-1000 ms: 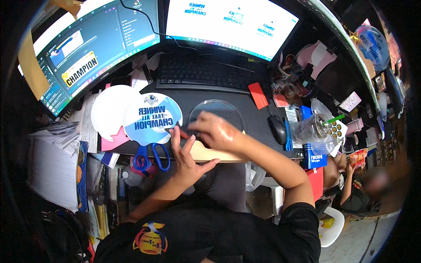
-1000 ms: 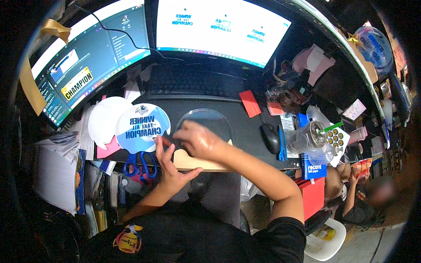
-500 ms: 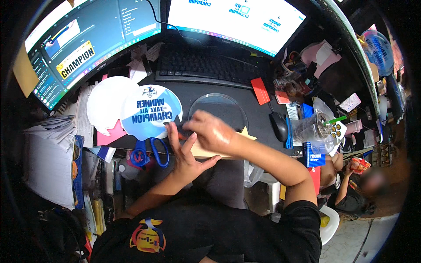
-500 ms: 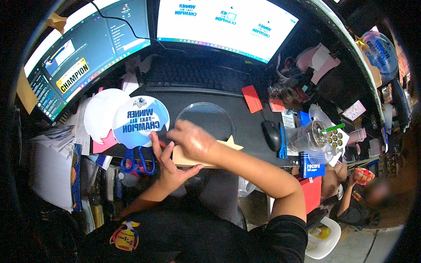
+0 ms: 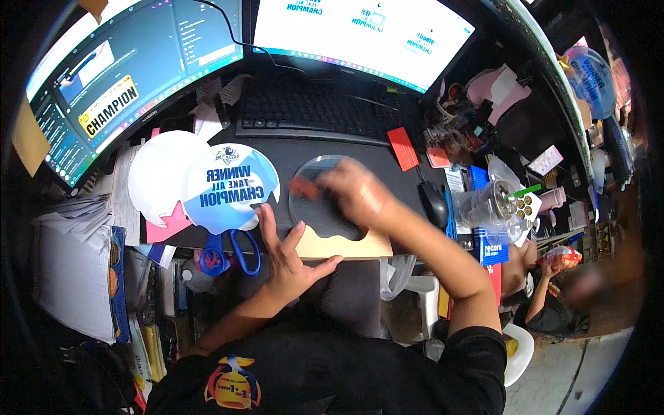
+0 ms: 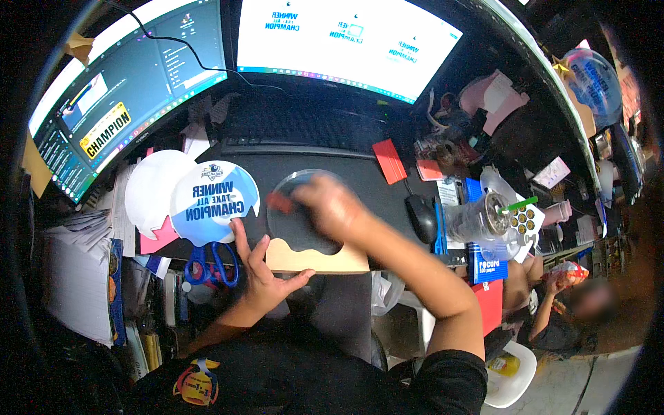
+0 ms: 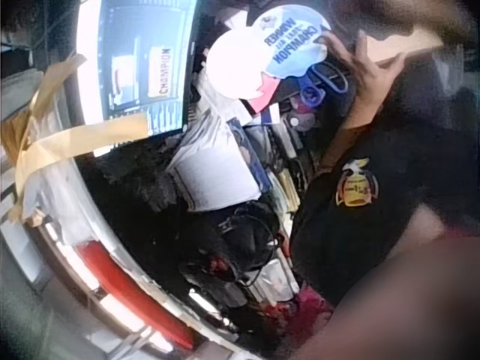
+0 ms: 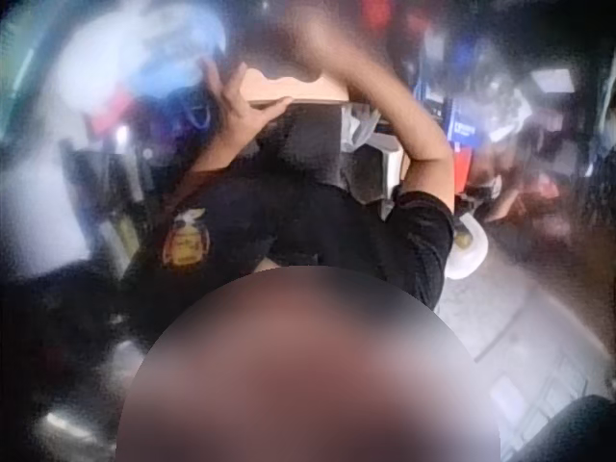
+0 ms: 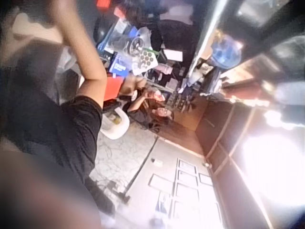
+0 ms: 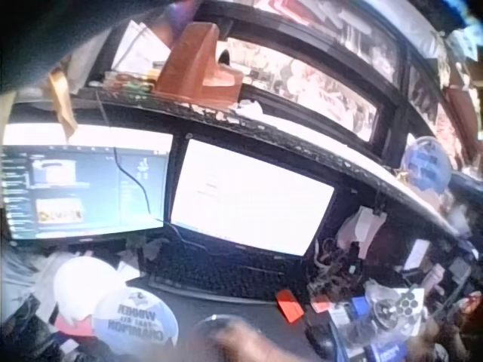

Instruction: The person cuts a white paper shape with scissors, then wipes a clear circular acrylic award base with a red cloth. They attach a gold star to the base and secure it with a ribbon, completing the assembly of a single award.

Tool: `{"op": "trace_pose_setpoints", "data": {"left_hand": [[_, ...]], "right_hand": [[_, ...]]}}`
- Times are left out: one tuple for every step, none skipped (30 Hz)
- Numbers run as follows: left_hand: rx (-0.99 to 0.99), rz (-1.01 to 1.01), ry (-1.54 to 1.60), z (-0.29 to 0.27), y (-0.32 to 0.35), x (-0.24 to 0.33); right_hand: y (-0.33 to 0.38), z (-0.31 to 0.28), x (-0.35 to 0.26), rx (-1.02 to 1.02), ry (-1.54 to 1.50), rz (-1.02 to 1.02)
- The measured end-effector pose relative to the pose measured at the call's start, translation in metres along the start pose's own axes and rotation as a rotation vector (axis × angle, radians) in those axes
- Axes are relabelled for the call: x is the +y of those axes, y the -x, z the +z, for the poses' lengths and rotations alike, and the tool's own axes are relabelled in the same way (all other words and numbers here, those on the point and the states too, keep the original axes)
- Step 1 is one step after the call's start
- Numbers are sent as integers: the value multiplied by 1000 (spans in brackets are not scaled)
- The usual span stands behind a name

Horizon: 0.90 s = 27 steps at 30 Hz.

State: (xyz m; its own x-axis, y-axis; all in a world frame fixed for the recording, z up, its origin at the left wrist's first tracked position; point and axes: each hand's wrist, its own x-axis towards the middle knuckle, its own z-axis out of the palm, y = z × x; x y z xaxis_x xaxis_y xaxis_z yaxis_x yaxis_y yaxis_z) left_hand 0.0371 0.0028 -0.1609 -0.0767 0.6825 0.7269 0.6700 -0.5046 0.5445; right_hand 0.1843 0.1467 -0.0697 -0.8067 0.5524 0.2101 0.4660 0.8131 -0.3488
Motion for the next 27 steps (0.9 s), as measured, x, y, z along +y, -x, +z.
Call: {"op": "trace_pose_setpoints", "data": {"left_hand": [[-9, -8, -2, 0, 0, 0], [-10, -10, 11, 0, 0, 0], [-11, -5, 17, 0, -1, 0], [-6, -1, 19, 0, -1, 0], [0, -2, 18, -1, -1, 0], [1, -7, 16, -1, -1, 1], [3, -8, 16, -1, -2, 1], [2, -10, 17, -1, -2, 1], [-5, -15, 16, -1, -2, 2], [-17, -16, 17, -1, -2, 2], [-17, -23, 16, -1, -1, 2], [-15, -13, 25, 0, -1, 1], [-24, -7, 33, 0, -1, 1], [-25, -5, 28, 0, 0, 0], [-26, -23, 10, 0, 0, 0], [-16, -19, 9, 0, 1, -1], [-18, -12, 23, 1, 1, -1], [-10, -8, 35, 2, 1, -2], [-6, -2, 40, 3, 1, -3], [-2, -5, 53, 4, 1, -3], [-2, -5, 57, 5, 1, -4], [6, 1, 53, 5, 1, -4], [3, -3, 56, 6, 1, -4], [4, -3, 54, 5, 1, -4], [9, -3, 50, 6, 1, -4], [13, -2, 47, 5, 1, -3], [17, -1, 42, 5, 1, -3]], "right_hand": [[-1, -7, 11, 51, 103, 167], [1, -11, 22, 108, 68, 144], [5, -13, 27, 208, 62, 176], [8, -14, 24, 115, 31, 95], [15, -14, 17, 37, 36, 97], [19, -14, 11, -79, -95, -7], [23, -13, 5, -159, -217, -103], [25, -12, 7, -92, -225, -74], [27, -10, 9, -130, -248, -106], [27, -10, 15, -1, -133, -64], [27, -10, 23, 108, -19, -25], [27, -12, 29, 206, -19, 162], [29, -11, 32, 283, -88, 200], [32, -13, 34, 188, -35, 165], [37, -12, 34, 195, 19, 147], [43, -13, 34, 113, -44, 89], [51, -12, 32, 19, -118, 74], [57, -12, 31, 19, -112, 75], [62, -11, 30, -32, -122, -16], [64, -11, 31, -28, -146, 15], [62, -11, 32, 30, -101, 94], [56, -10, 35, 74, -67, 104], [46, -10, 38, 153, -27, 118], [34, -10, 44, 192, 74, 205], [21, -8, 47, 292, 52, 166], [10, -5, 49, 222, 53, 130], [2, 0, 47, 249, 60, 157]]}}
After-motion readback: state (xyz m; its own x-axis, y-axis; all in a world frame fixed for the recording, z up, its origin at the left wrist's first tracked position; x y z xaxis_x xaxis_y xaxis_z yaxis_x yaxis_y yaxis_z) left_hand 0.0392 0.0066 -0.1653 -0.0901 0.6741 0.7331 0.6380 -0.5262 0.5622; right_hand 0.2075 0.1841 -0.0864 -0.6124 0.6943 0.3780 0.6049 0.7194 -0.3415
